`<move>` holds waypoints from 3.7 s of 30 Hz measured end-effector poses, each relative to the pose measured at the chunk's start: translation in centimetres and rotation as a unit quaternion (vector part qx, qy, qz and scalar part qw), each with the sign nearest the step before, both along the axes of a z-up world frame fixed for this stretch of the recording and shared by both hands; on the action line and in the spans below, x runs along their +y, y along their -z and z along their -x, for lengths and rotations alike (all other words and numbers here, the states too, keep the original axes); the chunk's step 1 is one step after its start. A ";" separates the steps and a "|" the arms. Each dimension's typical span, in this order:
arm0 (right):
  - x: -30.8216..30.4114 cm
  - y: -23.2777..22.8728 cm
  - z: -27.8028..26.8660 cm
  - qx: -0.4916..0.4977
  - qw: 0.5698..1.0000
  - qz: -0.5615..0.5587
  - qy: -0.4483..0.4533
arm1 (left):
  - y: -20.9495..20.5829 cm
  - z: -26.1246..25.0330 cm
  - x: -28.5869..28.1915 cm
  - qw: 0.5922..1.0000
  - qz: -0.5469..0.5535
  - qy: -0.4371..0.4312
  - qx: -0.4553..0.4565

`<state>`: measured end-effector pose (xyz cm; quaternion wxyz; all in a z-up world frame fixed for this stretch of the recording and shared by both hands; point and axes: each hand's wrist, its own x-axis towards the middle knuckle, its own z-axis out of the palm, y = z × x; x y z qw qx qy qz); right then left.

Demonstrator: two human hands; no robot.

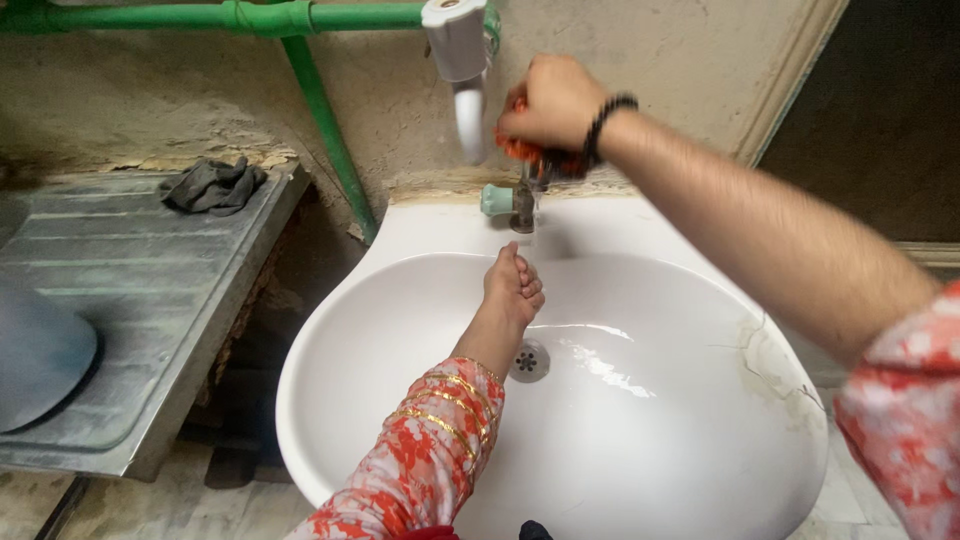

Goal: The person cleans a bathroom sink by scrubbing the ceramic surface, the faucet, and the soap dish with an orange and black scrubber.

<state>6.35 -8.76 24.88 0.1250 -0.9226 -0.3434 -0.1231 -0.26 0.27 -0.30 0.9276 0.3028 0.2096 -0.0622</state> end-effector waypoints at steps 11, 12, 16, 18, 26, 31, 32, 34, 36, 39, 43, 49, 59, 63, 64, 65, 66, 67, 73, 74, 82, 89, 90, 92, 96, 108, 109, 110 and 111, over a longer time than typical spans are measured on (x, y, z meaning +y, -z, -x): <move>3.1 2.8 -14.5 0.348 0.933 0.029 0.086 | -0.4 3.4 1.8 0.999 0.003 -0.044 0.022; 3.6 3.5 -15.2 0.348 0.933 0.052 0.078 | -0.5 3.6 2.0 0.998 0.006 -0.048 0.026; 3.8 5.6 -15.6 0.351 0.923 0.017 0.154 | -0.9 4.0 2.8 0.998 0.013 -0.064 0.016; 3.5 6.3 -15.3 0.371 0.913 -0.008 0.169 | -1.0 3.9 3.1 0.998 0.018 -0.066 0.017; 2.5 3.0 -11.8 0.312 0.944 0.016 0.102 | -0.9 3.5 3.3 0.997 0.028 -0.065 0.035; 0.8 1.1 -5.8 0.295 0.950 -0.067 0.077 | -1.2 3.7 2.3 0.997 0.030 -0.061 0.036; 0.8 1.2 -4.5 0.220 0.971 -0.071 0.060 | -1.2 3.7 2.2 0.997 0.034 -0.059 0.036; 0.2 2.0 -1.9 0.145 0.985 -0.076 0.045 | -1.0 3.4 2.1 0.997 0.038 -0.054 0.037; -0.8 3.5 1.0 -0.231 0.967 -0.084 -0.072 | -0.8 2.9 2.0 0.998 0.032 -0.052 0.028; -1.6 6.2 5.3 -0.302 0.935 -0.168 -0.086 | -0.5 2.0 1.5 0.998 0.022 -0.048 0.042; -2.1 9.5 9.1 -0.302 0.907 -0.279 -0.093 | 1.2 0.6 1.0 0.996 0.034 -0.056 0.055; -0.9 18.1 10.7 0.168 0.770 -0.615 0.025 | 6.2 -2.1 1.5 0.992 0.035 -0.120 0.011; -2.0 15.6 7.7 0.277 0.919 -0.280 -0.018 | 3.4 4.9 3.2 0.980 0.013 -0.152 0.127; -2.6 14.0 7.7 0.349 0.885 -0.310 0.006 | 3.2 6.4 5.5 0.976 0.019 -0.183 0.117; -2.7 14.0 7.4 0.392 0.852 -0.347 0.029 | 3.3 6.6 6.0 0.975 0.020 -0.187 0.117; -2.6 14.2 7.1 0.394 0.851 -0.345 0.026 | 3.2 6.8 6.4 0.974 0.022 -0.194 0.119; -2.3 14.6 6.6 0.415 0.848 -0.331 0.007 | 3.1 6.9 6.7 0.972 0.022 -0.199 0.120; -2.0 15.1 6.0 0.435 0.843 -0.316 -0.012 | 3.0 6.9 6.8 0.972 0.021 -0.202 0.119; 3.7 16.3 -1.8 0.206 0.961 -0.187 0.007 | 2.4 7.0 6.6 0.973 0.028 -0.201 0.108; 4.9 16.4 -3.1 0.045 0.987 -0.150 -0.039 | 2.2 7.2 6.6 0.974 0.027 -0.200 0.102; 7.6 14.8 -1.0 -0.136 0.965 0.223 -0.016 | 1.0 8.6 7.2 0.971 0.021 -0.212 0.110; 7.4 15.4 -2.2 -0.179 0.958 0.210 -0.074 | 0.0 9.8 8.5 0.962 -0.001 -0.243 0.125; 7.6 15.8 -2.7 -0.177 0.959 0.210 -0.075 | 0.0 9.8 8.5 0.963 -0.004 -0.240 0.122; 8.1 16.2 -3.7 -0.149 0.971 0.173 -0.064 | 0.2 9.7 8.1 0.964 -0.005 -0.236 0.120; 7.3 16.4 -4.6 -0.064 0.994 0.067 -0.063 | 0.3 9.4 7.0 0.966 0.000 -0.226 0.124; -3.4 17.5 8.1 0.241 0.959 -0.013 -0.151 | 3.3 7.4 5.4 0.968 0.019 -0.214 0.133; -3.7 17.9 8.2 0.241 0.959 -0.014 -0.146 | 3.3 7.3 5.4 0.969 0.018 -0.209 0.133; -3.7 18.4 8.2 0.207 0.962 -0.006 -0.176 | 3.3 7.1 5.4 0.970 0.019 -0.208 0.128; -3.9 18.9 8.0 0.173 0.963 0.003 -0.205 | 3.3 7.1 5.3 0.971 0.020 -0.206 0.123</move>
